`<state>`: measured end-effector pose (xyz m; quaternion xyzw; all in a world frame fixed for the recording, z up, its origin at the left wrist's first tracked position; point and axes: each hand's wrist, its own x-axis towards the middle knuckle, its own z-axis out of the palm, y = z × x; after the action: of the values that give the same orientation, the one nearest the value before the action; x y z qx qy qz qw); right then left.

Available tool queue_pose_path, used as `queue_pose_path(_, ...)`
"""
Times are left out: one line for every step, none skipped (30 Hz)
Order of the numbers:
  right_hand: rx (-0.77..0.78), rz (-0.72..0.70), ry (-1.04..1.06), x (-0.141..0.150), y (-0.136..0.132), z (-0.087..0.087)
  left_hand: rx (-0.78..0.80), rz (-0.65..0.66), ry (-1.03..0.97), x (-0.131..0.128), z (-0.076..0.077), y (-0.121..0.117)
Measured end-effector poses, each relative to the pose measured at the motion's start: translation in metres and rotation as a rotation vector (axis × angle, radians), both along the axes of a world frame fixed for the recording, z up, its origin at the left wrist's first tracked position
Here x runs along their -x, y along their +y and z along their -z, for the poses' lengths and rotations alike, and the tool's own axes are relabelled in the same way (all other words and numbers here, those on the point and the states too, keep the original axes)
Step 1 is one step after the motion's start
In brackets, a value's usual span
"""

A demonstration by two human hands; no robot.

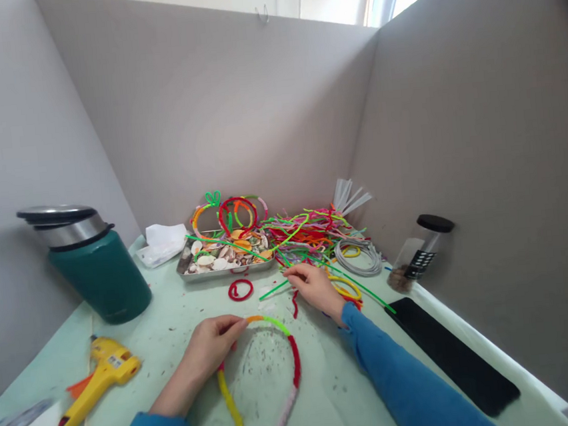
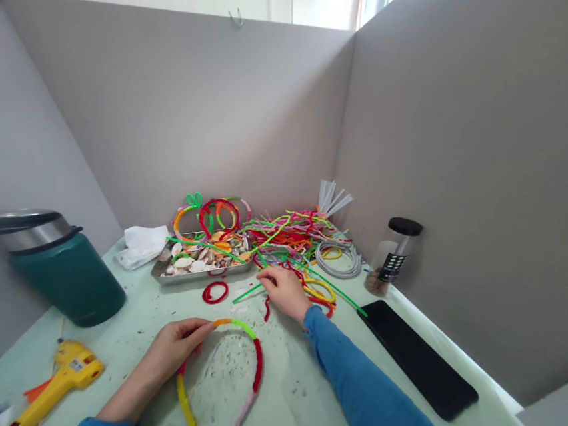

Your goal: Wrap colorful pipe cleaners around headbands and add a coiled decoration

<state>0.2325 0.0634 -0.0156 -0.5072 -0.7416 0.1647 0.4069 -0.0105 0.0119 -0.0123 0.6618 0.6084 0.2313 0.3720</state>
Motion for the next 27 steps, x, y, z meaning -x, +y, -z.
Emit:
queue_pose_path(0.001,-0.047,-0.090,-0.005,0.001,0.000,-0.005,0.003,-0.002,0.000,0.000,0.000)
queue_pose_path(0.012,-0.098,-0.181,-0.010,0.002,0.000,-0.008,0.004,-0.004,0.000,0.001,0.000)
queue_pose_path(0.021,-0.137,-0.264,-0.013,0.002,0.000,-0.009,0.004,-0.009,0.000,0.001,0.000)
queue_pose_path(0.024,-0.164,-0.333,-0.015,0.001,0.001,-0.008,0.003,-0.014,0.000,0.002,0.000)
queue_pose_path(0.018,-0.178,-0.389,-0.017,0.001,0.002,-0.006,0.004,-0.021,0.001,0.002,0.000)
queue_pose_path(0.006,-0.181,-0.431,-0.017,0.000,0.003,-0.005,0.004,-0.026,0.001,0.002,0.000)
queue_pose_path(-0.008,-0.178,-0.461,-0.017,0.000,0.004,-0.004,0.003,-0.029,0.001,0.003,0.000)
queue_pose_path(-0.023,-0.172,-0.480,-0.015,0.000,0.005,-0.003,0.001,-0.030,0.001,0.004,0.000)
queue_pose_path(-0.035,-0.164,-0.484,-0.014,-0.001,0.005,-0.002,0.000,-0.031,0.002,0.004,0.000)
queue_pose_path(-0.046,-0.155,-0.474,-0.011,-0.001,0.005,-0.001,-0.001,-0.031,0.002,0.005,0.000)
queue_pose_path(-0.060,-0.149,-0.455,-0.009,-0.001,0.004,0.001,-0.001,-0.032,0.002,0.006,0.001)
queue_pose_path(-0.077,-0.149,-0.431,-0.006,-0.002,0.003,0.001,0.000,-0.034,0.002,0.007,0.001)
queue_pose_path(-0.097,-0.155,-0.412,-0.005,-0.003,0.001,0.000,0.001,-0.034,0.003,0.007,0.001)
queue_pose_path(-0.115,-0.168,-0.405,-0.004,-0.004,-0.001,0.000,0.002,-0.034,0.003,0.007,0.001)
queue_pose_path(-0.128,-0.182,-0.416,-0.003,-0.005,-0.003,-0.002,0.003,-0.034,0.002,0.007,0.002)
queue_pose_path(-0.133,-0.192,-0.442,-0.004,-0.006,-0.005,-0.003,0.003,-0.034,0.002,0.007,0.002)
queue_pose_path(-0.130,-0.190,-0.480,-0.006,-0.006,-0.006,-0.004,0.001,-0.032,0.002,0.006,0.001)
queue_pose_path(-0.120,-0.174,-0.524,-0.008,-0.007,-0.006,-0.004,-0.001,-0.028,0.001,0.004,0.001)
queue_pose_path(-0.105,-0.144,-0.567,-0.011,-0.007,-0.006,-0.005,-0.002,-0.023,0.001,0.003,0.001)
queue_pose_path(-0.089,-0.108,-0.605,-0.014,-0.006,-0.006,-0.006,-0.001,-0.014,0.000,0.002,0.000)
queue_pose_path(-0.074,-0.071,-0.632,-0.017,-0.006,-0.005,-0.008,0.001,-0.004,0.000,0.001,0.000)
queue_pose_path(-0.064,-0.042,-0.650,-0.019,-0.005,-0.005,-0.013,0.004,0.005,0.000,0.000,-0.001)
queue_pose_path(-0.059,-0.023,-0.656,-0.021,-0.004,-0.004,-0.018,0.007,0.015,0.000,-0.001,-0.001)
queue_pose_path(-0.060,-0.017,-0.652,-0.022,-0.004,-0.004,-0.021,0.011,0.024,0.000,-0.001,-0.001)
queue_pose_path(-0.066,-0.029,-0.639,-0.022,-0.003,-0.004,-0.024,0.014,0.032,0.000,-0.001,-0.001)
queue_pose_path(-0.075,-0.055,-0.618,-0.020,-0.003,-0.005,-0.026,0.018,0.039,0.000,-0.001,0.000)
queue_pose_path(-0.086,-0.087,-0.591,-0.018,-0.004,-0.005,-0.029,0.023,0.044,0.000,0.000,0.000)
